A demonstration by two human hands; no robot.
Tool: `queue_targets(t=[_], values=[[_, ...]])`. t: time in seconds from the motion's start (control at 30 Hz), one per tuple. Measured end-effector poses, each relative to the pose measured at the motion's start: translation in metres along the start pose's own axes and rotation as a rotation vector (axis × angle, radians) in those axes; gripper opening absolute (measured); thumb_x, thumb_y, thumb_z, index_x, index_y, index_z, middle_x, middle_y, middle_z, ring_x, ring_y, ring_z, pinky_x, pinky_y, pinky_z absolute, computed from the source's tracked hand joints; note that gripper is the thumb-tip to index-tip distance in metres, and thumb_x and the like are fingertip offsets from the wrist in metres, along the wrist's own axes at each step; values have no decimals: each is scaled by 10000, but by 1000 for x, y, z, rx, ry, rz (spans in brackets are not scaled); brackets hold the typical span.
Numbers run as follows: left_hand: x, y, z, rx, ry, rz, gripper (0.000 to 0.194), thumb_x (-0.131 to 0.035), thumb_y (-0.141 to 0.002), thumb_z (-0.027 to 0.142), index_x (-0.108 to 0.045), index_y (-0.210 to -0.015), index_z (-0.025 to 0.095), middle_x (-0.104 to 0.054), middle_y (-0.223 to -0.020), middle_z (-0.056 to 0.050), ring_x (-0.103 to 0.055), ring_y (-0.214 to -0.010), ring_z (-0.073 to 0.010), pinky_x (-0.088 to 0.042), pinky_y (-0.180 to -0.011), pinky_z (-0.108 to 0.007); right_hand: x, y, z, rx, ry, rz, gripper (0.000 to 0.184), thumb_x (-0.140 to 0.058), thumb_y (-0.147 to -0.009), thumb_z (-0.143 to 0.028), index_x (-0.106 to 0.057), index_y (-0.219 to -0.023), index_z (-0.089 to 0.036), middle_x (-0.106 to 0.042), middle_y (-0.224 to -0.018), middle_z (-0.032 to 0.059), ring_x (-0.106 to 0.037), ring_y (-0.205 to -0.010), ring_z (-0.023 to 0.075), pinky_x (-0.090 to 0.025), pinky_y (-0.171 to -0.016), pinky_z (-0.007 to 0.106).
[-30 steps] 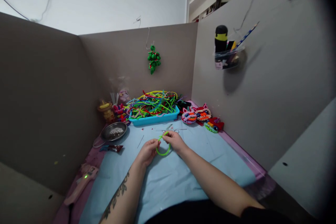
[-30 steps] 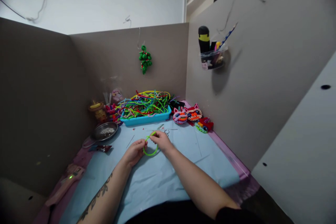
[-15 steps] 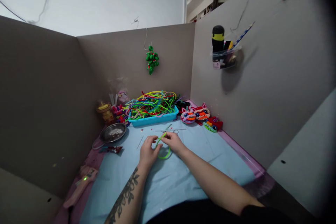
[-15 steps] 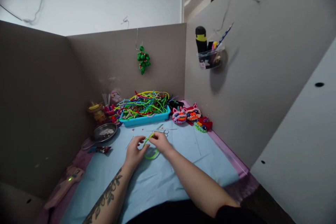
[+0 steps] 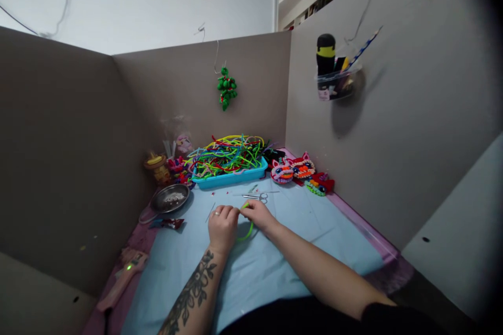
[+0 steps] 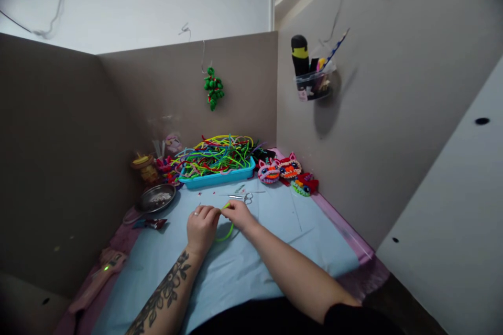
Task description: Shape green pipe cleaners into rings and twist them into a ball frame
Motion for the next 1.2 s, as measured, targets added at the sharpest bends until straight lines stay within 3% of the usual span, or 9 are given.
queue_targets(t=[0.2, 0.4, 0.57, 0.8, 1.2], values=[[-15, 5, -9, 59, 64, -81, 176, -480, -821, 183, -652, -856, 196, -628, -733, -73, -536, -768, -214, -370, -705, -329, 2, -3, 1, 33, 62, 1, 72, -561, -616, -197, -548, -553, -165, -470, -482, -55, -397, -491, 86, -304, -488, 207], [-36, 12, -44, 378, 537, -79, 189, -517, -787, 296, -658, -863, 195, -667, -790, -55, -581, -721, -183, -432, -705, -307, 7, -7, -4, 123, 65, 18, 91, -568, -655, -234, -585, -605, -160, -518, -548, -40, -448, -546, 99, -338, -532, 214], [-45, 12, -53, 525, 786, -90, 142, -607, -694, 304, -682, -743, 192, -672, -714, -36, -575, -635, -165, -426, -621, -274, 8, -8, 5, 23, -29, -2, 125, -626, -618, -280, -597, -611, -158, -523, -522, -39, -434, -497, 91, -318, -503, 219], [-39, 11, -44, 433, 759, -86, 130, -591, -720, 283, -687, -752, 201, -668, -724, -38, -574, -654, -165, -431, -638, -278, -6, -2, 17, -118, -201, -103, 281, -700, -535, -254, -618, -784, -154, -564, -522, -50, -468, -474, 83, -325, -505, 210], [-26, 9, -42, 383, 648, -7, 139, -547, -770, 271, -660, -772, 191, -657, -745, -36, -585, -686, -162, -441, -649, -269, -2, -2, 16, -117, -153, -65, 237, -706, -543, -285, -556, -679, -161, -553, -513, -52, -429, -449, 72, -294, -459, 198]])
Point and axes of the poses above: each hand's wrist, its own y-axis away from the middle knuckle, its own x-axis out of the back of the hand, z = x × y, the point moved 9 cm from there along -y, towards the middle knuckle
